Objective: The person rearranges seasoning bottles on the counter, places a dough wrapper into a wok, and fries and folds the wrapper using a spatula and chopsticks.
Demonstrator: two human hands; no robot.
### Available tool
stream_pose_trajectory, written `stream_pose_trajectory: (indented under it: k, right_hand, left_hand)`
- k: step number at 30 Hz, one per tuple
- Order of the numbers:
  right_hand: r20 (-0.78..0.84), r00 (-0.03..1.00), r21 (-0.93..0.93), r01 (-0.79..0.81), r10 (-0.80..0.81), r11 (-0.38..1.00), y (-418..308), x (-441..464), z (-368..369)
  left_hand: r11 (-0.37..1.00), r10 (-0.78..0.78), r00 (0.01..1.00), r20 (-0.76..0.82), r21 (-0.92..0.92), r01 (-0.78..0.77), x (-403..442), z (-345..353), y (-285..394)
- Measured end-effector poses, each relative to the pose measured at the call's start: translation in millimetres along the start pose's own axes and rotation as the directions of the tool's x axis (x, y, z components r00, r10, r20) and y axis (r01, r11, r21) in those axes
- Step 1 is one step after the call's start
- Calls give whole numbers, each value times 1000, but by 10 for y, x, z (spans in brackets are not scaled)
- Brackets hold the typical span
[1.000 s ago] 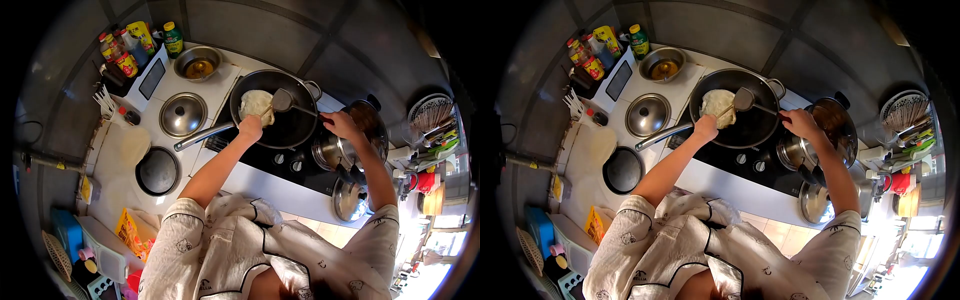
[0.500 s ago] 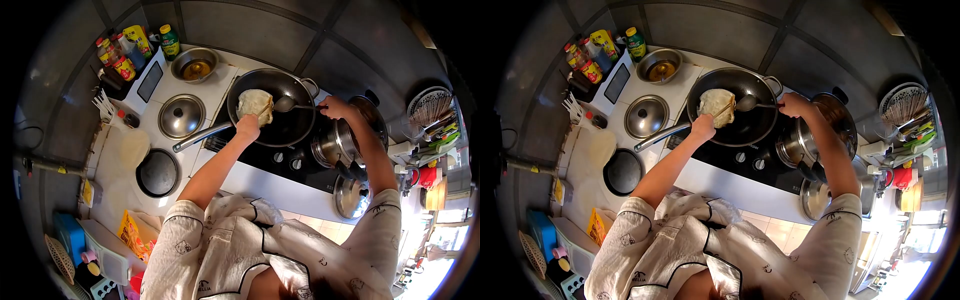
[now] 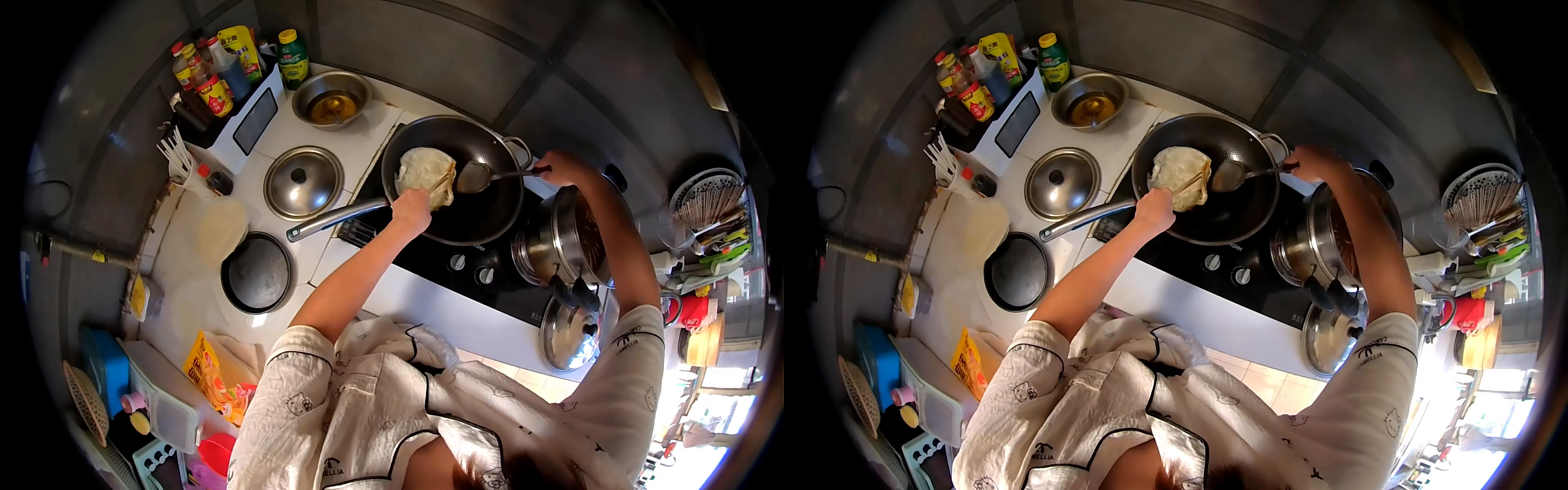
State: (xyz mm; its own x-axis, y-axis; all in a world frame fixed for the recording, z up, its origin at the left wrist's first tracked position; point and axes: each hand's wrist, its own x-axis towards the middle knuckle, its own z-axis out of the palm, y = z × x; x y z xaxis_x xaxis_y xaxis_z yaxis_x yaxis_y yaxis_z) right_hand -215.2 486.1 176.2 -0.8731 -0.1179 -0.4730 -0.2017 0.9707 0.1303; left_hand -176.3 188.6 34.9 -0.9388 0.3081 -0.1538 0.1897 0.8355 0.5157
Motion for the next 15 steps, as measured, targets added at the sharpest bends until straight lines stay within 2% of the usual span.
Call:
stream_pose_trajectory:
  k: [1, 4, 7, 10, 15]
  right_hand:
    - [9, 1000, -6, 26, -26, 1000, 53, 15, -9]
    - [36, 997, 30, -63, 62, 998, -101, -63, -105]
    - [-35, 996, -8, -78, 78, 997, -197, -12, -11]
    - [75, 997, 91, 19, -26, 996, 142, 103, 76]
    - [53, 995, 82, -88, 84, 993, 251, 9, 85]
  left_hand:
    - [1000, -5, 1000, 0, -7, 5, 0, 0, 0]
    - [1000, -15, 1000, 6, -20, 15, 4, 9, -10]
    - [1000, -8, 1000, 8, -21, 8, 11, 12, -12]
    - [1000, 9, 1000, 8, -18, -9, -15, -45, -8]
    - [998, 25, 1000, 2, -56, -24, -10, 33, 14]
